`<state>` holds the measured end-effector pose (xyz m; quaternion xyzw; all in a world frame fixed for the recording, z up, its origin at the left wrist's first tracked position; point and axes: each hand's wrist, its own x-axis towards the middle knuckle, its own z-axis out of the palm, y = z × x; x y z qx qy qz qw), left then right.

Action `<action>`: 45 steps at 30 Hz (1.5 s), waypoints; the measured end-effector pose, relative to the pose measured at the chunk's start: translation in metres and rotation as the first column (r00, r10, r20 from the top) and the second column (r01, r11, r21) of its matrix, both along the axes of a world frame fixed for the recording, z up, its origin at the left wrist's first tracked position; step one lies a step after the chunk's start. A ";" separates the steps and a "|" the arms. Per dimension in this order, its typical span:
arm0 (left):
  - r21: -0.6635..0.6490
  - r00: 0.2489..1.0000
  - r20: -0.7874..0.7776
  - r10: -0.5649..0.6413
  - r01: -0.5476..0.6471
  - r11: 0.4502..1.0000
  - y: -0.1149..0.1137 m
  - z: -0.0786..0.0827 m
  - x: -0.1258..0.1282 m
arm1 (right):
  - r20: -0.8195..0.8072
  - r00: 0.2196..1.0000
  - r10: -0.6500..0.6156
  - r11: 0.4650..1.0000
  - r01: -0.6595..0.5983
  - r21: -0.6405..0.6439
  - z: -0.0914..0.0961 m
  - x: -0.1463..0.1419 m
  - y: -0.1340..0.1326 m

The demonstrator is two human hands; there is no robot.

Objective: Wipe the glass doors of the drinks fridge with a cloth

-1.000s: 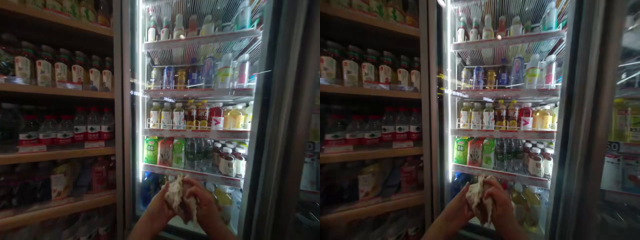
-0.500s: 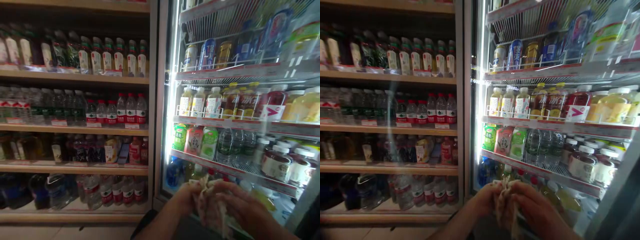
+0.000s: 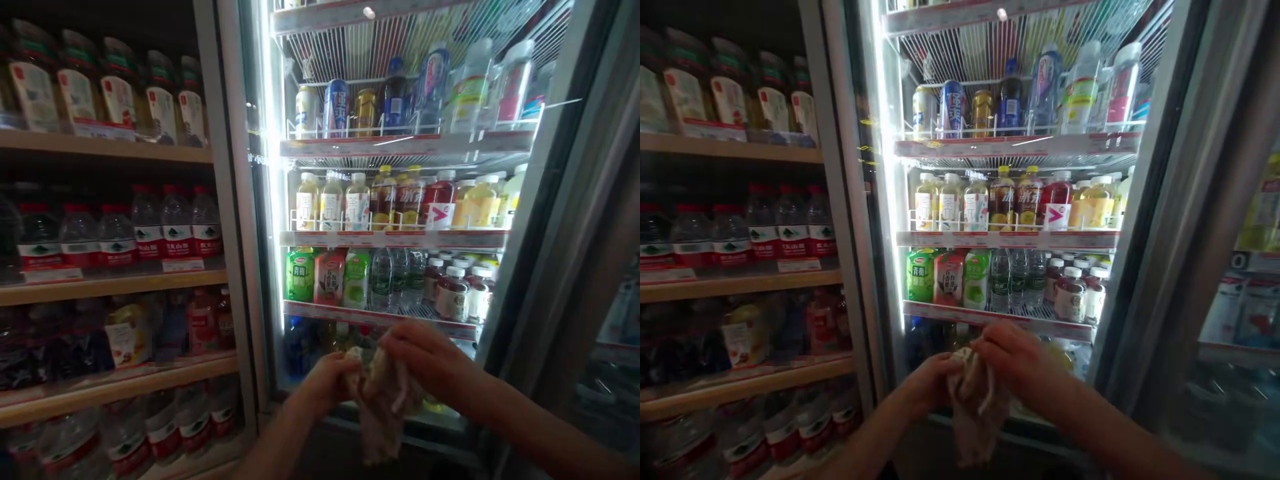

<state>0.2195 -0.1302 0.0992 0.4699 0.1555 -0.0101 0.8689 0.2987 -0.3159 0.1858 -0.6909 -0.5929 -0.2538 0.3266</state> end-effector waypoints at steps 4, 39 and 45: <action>0.011 0.986 0.028 0.165 -0.165 0.986 -0.003 -0.010 0.002 | 0.195 0.976 -0.096 0.992 0.109 -0.057 0.004 0.022 -0.020; 0.785 0.887 0.413 0.205 -0.461 0.414 0.019 0.073 0.028 | -0.030 0.871 -0.491 0.620 0.373 0.691 0.011 0.095 -0.055; 0.556 0.678 0.730 -0.084 -0.660 -0.505 0.055 0.046 0.046 | 0.355 0.676 -0.645 0.746 0.459 0.482 -0.032 0.127 -0.021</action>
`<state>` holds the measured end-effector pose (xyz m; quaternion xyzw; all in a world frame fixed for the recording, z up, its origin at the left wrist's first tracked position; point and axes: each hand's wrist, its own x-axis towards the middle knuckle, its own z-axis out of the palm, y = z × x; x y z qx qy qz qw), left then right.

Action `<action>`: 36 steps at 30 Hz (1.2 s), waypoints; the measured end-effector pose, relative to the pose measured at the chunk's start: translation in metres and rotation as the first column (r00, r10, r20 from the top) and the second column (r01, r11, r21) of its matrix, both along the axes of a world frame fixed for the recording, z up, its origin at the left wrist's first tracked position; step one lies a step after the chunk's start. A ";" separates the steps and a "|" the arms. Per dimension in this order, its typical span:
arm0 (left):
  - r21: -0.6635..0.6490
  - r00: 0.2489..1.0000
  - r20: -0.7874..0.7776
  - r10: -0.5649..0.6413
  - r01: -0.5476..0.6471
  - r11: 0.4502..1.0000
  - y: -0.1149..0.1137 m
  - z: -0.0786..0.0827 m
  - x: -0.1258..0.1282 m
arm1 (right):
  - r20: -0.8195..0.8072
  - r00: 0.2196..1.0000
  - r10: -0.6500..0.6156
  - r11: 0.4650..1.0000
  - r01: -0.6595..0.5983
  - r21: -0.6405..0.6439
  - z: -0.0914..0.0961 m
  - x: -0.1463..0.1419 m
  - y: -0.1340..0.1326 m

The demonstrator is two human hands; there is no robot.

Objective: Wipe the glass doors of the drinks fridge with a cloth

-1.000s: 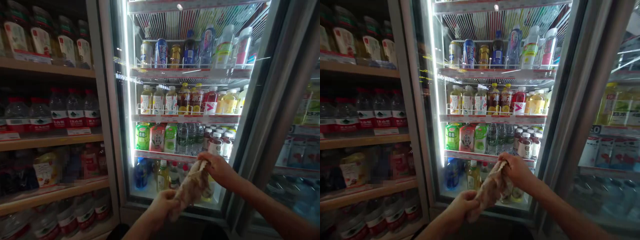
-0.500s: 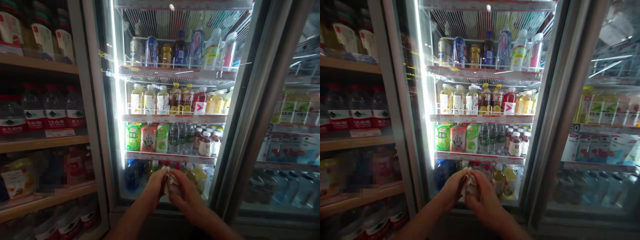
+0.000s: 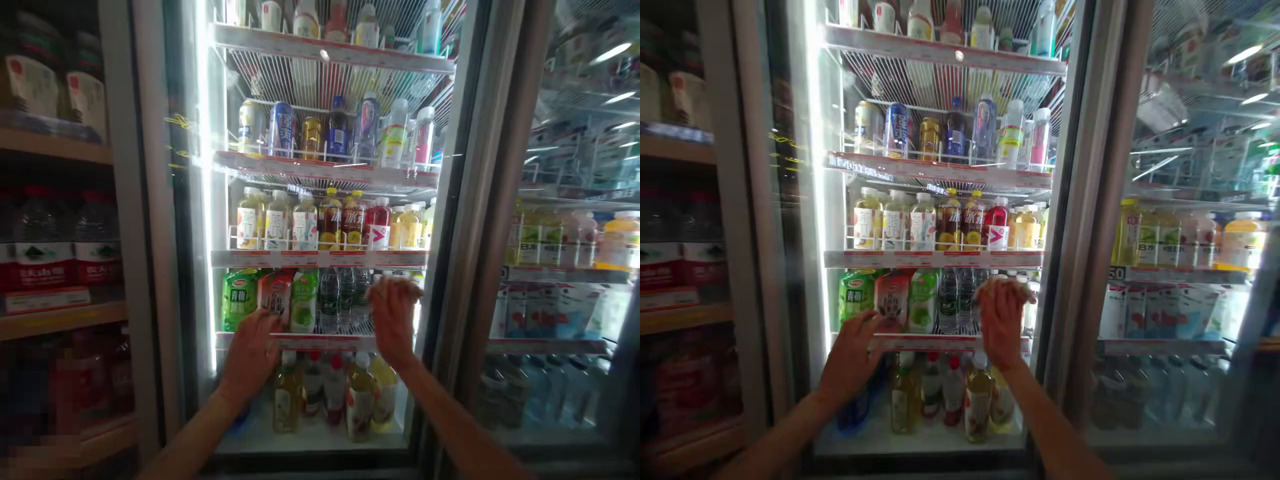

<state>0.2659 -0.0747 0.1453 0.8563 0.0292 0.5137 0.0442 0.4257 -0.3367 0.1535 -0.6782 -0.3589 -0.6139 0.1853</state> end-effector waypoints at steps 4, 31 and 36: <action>0.298 1.000 0.014 0.010 -0.013 0.955 -0.007 -0.017 0.004 | 0.093 0.993 0.066 0.906 -0.021 -0.422 -0.005 -0.009 0.012; -0.082 0.894 -0.236 0.381 -0.409 0.909 0.127 -0.113 -0.095 | -0.146 0.953 0.265 0.820 -0.302 -0.486 0.004 -0.107 0.231; -0.100 0.905 -0.240 0.352 -0.384 0.918 0.133 -0.125 -0.105 | -0.206 0.904 0.375 0.553 -0.397 -0.733 -0.069 -0.120 0.243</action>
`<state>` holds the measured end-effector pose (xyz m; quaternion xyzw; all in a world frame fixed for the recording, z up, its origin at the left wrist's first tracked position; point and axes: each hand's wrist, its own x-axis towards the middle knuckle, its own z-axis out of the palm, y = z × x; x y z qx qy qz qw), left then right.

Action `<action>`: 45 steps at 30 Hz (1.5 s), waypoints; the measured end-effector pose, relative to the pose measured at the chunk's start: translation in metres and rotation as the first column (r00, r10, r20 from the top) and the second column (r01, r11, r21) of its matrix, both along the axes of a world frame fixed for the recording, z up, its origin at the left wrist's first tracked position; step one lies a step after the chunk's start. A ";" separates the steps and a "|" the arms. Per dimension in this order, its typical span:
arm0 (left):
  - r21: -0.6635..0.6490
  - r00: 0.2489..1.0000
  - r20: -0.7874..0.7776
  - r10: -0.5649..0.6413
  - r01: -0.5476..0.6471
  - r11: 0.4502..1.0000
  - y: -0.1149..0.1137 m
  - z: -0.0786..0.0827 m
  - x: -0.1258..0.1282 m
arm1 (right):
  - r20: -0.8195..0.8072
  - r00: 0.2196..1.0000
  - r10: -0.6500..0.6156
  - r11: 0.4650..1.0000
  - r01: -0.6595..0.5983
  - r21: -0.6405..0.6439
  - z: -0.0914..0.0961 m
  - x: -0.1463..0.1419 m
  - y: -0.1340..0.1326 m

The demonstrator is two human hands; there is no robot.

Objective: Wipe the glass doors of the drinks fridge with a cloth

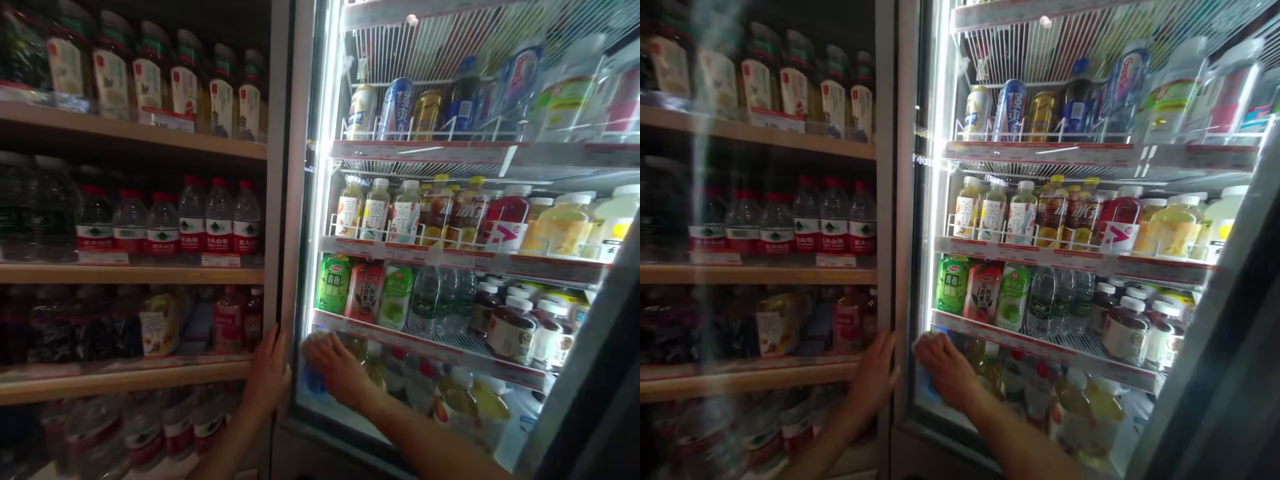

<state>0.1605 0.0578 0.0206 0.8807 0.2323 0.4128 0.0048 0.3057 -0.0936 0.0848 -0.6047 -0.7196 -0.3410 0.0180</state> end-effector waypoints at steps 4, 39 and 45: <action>-0.010 0.999 0.040 -0.012 0.013 1.000 -0.003 -0.007 -0.007 | -0.040 0.998 0.040 0.997 -0.043 -0.057 -0.026 -0.008 0.000; 0.350 0.931 0.093 -0.354 0.302 0.887 -0.161 0.107 0.115 | -0.229 0.829 -0.510 0.563 0.523 0.640 0.101 0.105 -0.226; 0.348 0.931 0.050 -0.362 0.324 0.880 -0.168 0.105 0.119 | 0.068 0.899 -0.433 0.862 0.390 0.323 0.067 0.112 -0.267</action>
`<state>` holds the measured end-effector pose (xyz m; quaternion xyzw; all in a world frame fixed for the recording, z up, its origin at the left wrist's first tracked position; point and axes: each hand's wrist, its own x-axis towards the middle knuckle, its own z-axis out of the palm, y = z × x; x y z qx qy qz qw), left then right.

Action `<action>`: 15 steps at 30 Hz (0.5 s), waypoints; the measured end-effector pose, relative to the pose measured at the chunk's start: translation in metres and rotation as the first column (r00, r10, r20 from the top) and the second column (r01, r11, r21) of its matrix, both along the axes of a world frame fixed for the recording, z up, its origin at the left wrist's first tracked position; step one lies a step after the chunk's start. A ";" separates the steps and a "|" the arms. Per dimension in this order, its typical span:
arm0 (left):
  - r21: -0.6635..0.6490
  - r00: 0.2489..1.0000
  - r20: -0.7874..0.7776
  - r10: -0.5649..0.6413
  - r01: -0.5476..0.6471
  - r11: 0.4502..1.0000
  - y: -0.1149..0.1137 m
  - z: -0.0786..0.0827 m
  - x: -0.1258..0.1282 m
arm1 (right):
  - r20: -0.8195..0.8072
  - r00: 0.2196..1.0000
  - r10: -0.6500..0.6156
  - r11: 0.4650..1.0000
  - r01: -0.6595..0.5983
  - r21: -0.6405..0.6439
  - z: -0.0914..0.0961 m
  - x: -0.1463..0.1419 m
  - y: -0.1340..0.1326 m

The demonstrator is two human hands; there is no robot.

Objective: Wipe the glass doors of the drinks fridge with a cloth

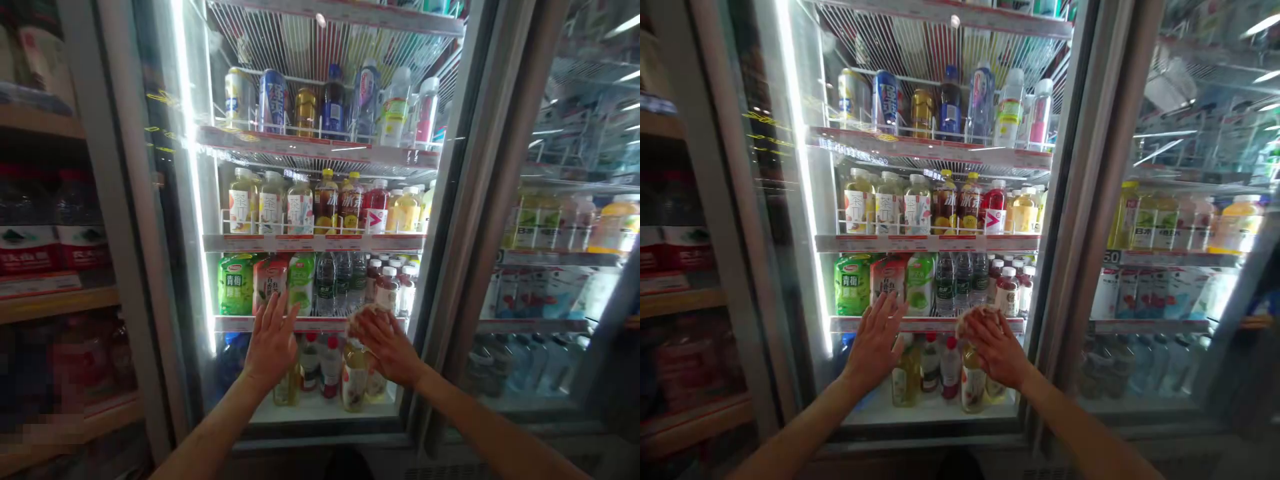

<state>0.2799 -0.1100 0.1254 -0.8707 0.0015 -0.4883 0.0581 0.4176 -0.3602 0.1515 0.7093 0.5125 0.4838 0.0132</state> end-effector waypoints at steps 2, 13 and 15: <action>0.003 1.000 -0.011 -0.009 0.010 1.000 -0.001 0.004 0.000 | -0.016 0.997 -0.070 0.979 0.072 0.189 0.005 0.008 -0.012; 0.051 0.998 0.048 0.032 -0.034 0.998 0.001 0.012 0.004 | -0.115 0.972 -0.204 0.870 0.233 0.435 -0.016 0.019 -0.043; 0.051 0.997 0.071 0.038 -0.042 0.998 0.003 0.012 0.005 | -0.094 0.979 -0.178 0.753 0.198 0.627 0.018 0.022 -0.024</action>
